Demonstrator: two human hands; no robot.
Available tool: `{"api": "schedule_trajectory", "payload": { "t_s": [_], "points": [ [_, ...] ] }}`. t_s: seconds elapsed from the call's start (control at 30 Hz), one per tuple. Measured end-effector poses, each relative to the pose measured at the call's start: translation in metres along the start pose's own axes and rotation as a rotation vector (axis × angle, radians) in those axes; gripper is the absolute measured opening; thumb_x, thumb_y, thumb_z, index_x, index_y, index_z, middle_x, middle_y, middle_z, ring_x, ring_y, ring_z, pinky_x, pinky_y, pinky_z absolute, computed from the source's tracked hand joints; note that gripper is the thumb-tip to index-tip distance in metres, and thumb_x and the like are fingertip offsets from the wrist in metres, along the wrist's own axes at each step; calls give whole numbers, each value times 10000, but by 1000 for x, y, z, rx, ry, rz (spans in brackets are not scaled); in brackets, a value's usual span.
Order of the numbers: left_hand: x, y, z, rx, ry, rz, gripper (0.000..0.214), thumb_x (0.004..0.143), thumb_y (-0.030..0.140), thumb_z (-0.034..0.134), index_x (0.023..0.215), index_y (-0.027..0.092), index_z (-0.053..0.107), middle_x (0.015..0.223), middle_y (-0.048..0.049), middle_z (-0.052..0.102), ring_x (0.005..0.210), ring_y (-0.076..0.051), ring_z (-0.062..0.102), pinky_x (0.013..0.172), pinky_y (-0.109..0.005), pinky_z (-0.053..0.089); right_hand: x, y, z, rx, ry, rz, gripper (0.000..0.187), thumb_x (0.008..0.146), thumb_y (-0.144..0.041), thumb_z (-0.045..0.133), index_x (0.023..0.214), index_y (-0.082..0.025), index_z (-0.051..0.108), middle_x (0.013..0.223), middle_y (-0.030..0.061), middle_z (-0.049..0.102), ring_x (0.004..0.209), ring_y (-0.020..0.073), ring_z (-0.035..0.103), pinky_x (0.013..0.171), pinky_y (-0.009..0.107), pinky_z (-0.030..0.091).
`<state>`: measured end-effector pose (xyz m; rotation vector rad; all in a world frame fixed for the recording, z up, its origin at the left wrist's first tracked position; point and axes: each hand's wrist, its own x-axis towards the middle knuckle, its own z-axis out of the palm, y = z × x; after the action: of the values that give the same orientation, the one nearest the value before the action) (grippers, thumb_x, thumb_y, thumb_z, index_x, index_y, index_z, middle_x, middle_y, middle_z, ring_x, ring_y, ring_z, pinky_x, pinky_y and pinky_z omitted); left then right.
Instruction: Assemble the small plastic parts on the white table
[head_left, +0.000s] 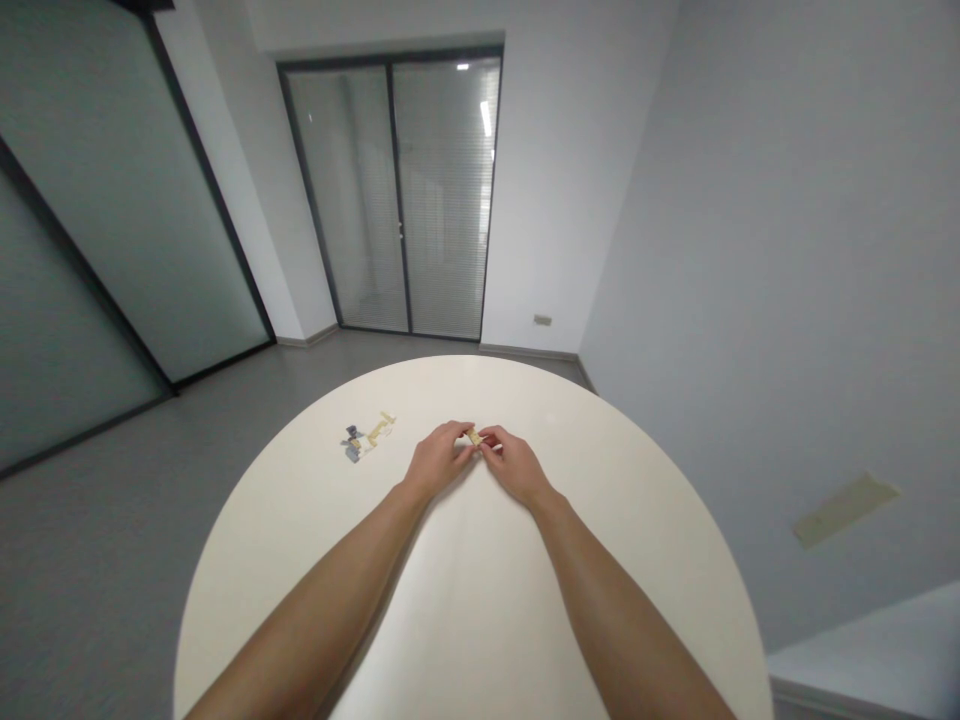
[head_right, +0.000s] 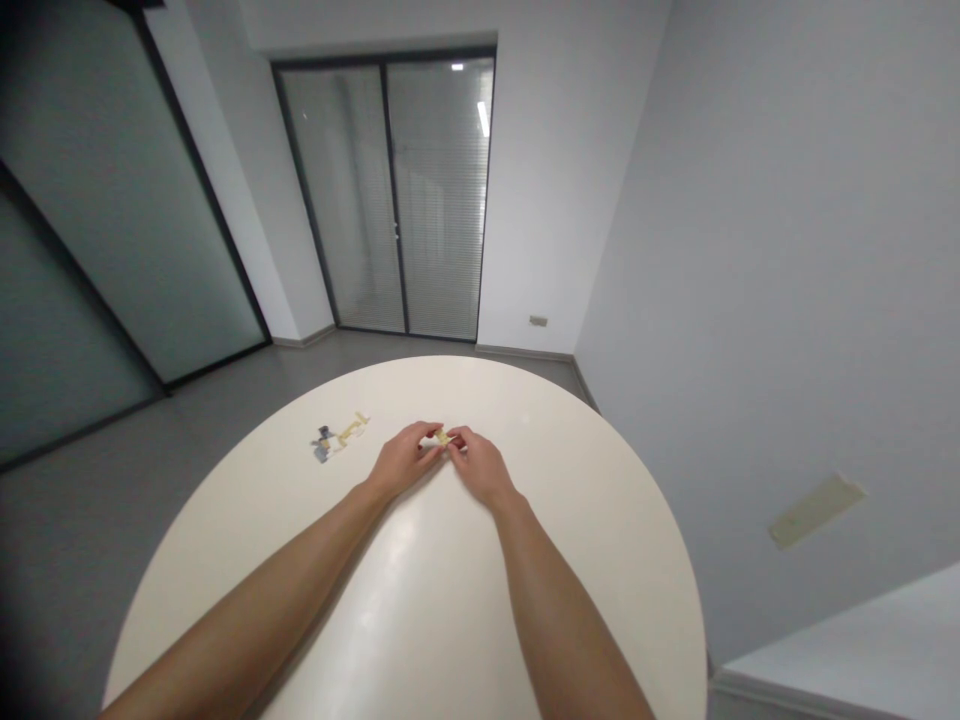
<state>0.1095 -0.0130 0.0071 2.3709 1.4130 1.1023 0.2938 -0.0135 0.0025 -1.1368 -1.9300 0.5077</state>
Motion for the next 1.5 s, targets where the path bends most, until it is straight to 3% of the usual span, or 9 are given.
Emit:
{"api": "schedule_trajectory", "payload": {
  "t_s": [1.5],
  "points": [
    [1,-1,0,6,13,-43,267,870,340,630,1118,241,611,1080,-26,695,1007,-187,637,854,-307,498,0,-3,-1,-30,14,-18,235,891,-207,521,1095,-247,632,1004,23,704,913,175,639,828,310,487]
  ]
}}
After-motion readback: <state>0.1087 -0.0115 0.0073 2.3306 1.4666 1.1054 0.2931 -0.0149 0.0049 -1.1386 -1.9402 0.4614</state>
